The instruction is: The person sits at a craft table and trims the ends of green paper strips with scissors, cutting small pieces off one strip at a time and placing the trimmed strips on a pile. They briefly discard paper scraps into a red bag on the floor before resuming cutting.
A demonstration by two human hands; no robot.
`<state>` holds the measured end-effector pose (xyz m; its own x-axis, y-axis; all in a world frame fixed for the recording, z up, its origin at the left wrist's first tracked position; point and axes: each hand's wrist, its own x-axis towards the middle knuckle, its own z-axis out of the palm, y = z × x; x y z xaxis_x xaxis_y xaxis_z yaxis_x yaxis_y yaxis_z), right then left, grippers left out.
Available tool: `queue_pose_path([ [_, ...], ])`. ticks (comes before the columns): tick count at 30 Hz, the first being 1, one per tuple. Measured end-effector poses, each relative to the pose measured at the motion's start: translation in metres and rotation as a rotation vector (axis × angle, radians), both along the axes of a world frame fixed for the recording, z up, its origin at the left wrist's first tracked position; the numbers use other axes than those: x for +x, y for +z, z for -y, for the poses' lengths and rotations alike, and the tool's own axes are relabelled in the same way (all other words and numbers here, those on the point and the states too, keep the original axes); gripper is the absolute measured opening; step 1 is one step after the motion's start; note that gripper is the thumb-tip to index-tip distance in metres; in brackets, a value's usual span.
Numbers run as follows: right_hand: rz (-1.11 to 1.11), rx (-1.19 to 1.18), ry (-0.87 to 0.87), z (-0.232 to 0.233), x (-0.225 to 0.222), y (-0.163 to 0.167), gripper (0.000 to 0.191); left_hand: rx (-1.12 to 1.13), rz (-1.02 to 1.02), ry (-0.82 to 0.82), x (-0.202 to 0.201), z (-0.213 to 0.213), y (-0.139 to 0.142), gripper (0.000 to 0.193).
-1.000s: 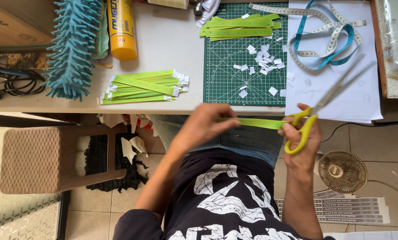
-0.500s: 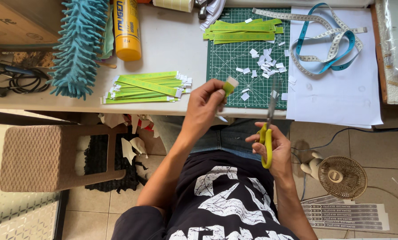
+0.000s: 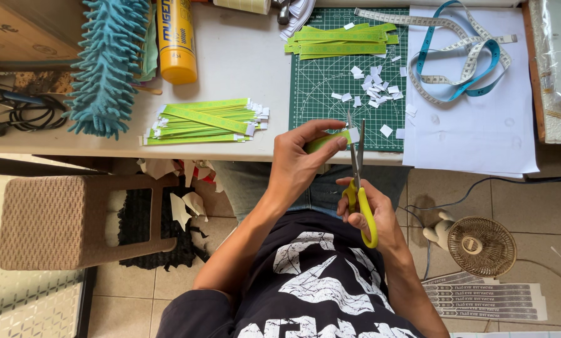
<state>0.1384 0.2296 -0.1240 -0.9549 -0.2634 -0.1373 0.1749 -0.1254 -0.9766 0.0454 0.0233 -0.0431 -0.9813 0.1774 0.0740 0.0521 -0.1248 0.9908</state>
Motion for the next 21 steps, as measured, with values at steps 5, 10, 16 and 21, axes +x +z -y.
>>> queue_pose_path([
  [5,-0.012,-0.017,-0.008,-0.034,-0.007,-0.078,0.089,-0.091,-0.037,0.024,0.005,-0.053,-0.083,0.021],
  [10,-0.024,-0.021,-0.013,-0.035,-0.009,-0.079,0.085,-0.144,-0.125,0.043,0.002,-0.05,-0.083,0.02],
  [16,-0.019,-0.006,-0.024,-0.032,-0.015,-0.066,0.083,-0.151,-0.144,0.033,-0.003,-0.051,-0.071,0.019],
  [21,-0.017,-0.004,-0.033,-0.033,-0.012,-0.069,0.083,-0.154,-0.142,0.021,-0.002,-0.049,-0.074,0.018],
])
